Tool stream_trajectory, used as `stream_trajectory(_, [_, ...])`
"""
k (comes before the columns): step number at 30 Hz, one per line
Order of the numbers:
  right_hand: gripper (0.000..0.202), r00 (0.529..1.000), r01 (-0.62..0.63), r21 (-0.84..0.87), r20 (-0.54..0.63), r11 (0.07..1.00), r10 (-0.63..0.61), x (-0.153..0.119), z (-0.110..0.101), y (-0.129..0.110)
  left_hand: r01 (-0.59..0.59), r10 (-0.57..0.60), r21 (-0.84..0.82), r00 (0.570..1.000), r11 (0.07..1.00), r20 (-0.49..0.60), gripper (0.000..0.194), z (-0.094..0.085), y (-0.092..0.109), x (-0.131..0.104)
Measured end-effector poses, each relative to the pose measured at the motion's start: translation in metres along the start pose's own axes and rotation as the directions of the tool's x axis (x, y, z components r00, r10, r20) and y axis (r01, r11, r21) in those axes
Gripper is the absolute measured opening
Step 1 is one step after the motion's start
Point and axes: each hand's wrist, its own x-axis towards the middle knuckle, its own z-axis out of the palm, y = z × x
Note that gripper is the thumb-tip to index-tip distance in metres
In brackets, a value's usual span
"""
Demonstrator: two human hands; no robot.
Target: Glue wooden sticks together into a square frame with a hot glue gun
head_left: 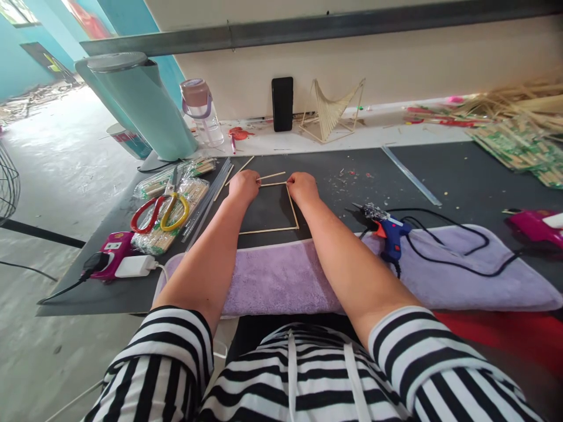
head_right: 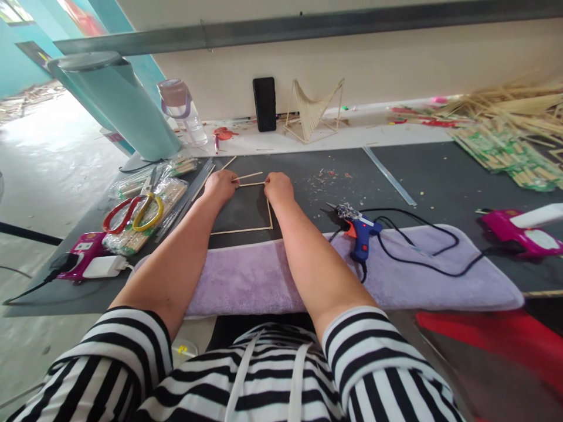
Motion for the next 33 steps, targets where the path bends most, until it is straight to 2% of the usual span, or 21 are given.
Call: stream_trajectory(33, [0.027,1.000,0.008,-0.035,-0.001,0.999,-0.008,-0.0021,-0.0008,-0.0004,0.000,0.000,0.024,1.000,1.000,0.011,0.029,-0.0055,0.0039,-0.0067])
